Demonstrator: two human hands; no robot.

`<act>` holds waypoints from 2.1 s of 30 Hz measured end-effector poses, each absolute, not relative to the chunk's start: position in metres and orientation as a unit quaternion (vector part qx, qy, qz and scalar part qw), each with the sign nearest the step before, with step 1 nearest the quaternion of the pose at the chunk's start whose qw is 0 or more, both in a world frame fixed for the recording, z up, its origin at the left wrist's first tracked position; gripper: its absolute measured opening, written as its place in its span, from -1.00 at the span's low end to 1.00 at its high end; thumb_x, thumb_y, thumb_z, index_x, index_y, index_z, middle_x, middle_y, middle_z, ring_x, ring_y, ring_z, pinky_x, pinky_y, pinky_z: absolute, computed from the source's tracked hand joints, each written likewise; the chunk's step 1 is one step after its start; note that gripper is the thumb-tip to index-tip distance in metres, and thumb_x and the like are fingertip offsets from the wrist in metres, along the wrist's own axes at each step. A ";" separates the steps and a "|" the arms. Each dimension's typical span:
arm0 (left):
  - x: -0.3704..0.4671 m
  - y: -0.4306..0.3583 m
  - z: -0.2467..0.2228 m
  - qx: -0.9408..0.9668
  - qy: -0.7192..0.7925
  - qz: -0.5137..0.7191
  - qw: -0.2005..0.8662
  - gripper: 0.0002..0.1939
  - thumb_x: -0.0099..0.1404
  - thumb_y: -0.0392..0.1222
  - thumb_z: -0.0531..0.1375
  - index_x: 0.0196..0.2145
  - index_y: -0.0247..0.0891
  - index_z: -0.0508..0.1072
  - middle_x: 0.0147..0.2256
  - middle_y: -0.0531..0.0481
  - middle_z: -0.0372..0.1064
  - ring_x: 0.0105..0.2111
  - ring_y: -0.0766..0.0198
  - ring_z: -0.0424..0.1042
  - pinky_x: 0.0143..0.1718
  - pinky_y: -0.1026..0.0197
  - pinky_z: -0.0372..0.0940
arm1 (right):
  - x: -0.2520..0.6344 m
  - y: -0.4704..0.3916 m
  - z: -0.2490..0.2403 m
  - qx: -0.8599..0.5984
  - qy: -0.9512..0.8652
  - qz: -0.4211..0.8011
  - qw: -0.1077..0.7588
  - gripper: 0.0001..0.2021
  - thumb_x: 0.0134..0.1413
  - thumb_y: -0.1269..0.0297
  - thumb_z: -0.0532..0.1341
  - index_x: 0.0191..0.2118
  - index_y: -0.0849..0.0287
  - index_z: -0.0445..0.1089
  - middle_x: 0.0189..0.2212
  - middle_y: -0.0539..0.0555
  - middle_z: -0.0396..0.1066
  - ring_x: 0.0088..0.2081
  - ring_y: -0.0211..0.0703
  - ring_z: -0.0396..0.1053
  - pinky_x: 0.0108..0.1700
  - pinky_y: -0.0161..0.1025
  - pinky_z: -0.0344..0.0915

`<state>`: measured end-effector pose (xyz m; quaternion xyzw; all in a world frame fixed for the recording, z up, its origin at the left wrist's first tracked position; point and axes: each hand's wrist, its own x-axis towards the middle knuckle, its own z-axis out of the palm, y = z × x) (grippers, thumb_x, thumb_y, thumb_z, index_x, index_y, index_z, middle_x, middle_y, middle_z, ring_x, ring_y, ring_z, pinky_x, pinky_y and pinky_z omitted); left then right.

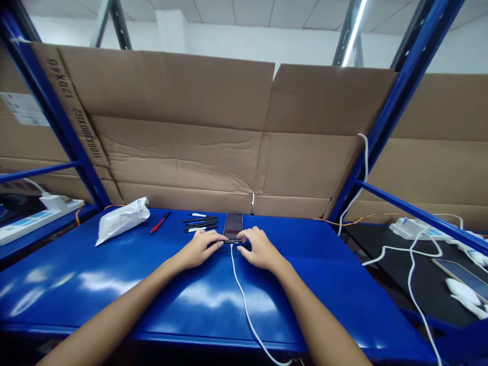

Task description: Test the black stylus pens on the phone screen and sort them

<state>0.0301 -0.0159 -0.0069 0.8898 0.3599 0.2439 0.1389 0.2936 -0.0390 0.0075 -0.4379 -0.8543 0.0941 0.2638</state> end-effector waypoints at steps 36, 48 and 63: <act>0.029 -0.016 -0.004 0.893 0.333 0.262 0.151 -0.70 0.57 -0.09 0.01 0.09 -0.08 0.48 0.04 -0.02 0.51 0.02 0.13 0.45 0.06 0.10 0.17 | 0.282 -0.029 -0.006 -0.440 -0.754 0.266 0.407 -0.79 0.18 0.13 0.26 -0.21 0.15 0.52 -0.34 0.05 0.58 -0.34 -0.13 0.43 -0.28 -0.24 0.27; 0.030 -0.017 -0.005 0.893 0.328 0.262 0.164 -0.67 0.58 -0.05 0.00 0.08 -0.12 0.49 0.00 -0.06 0.51 -0.02 0.12 0.44 0.05 0.08 0.19 | 0.276 -0.037 -0.002 -0.438 -0.761 0.277 0.390 -0.70 0.29 0.06 0.18 -0.34 0.15 0.50 -0.38 0.07 0.59 -0.32 -0.10 0.49 -0.18 -0.22 0.32; 0.033 -0.020 -0.001 0.890 0.336 0.275 0.138 -0.70 0.58 -0.10 0.00 0.05 -0.15 0.48 -0.01 -0.06 0.51 -0.03 0.13 0.44 -0.01 0.11 0.17 | 0.274 -0.044 0.004 -0.436 -0.790 0.280 0.328 -0.62 0.38 0.00 0.10 -0.39 0.15 0.37 -0.45 -0.01 0.45 -0.39 -0.18 0.35 -0.29 -0.29 0.19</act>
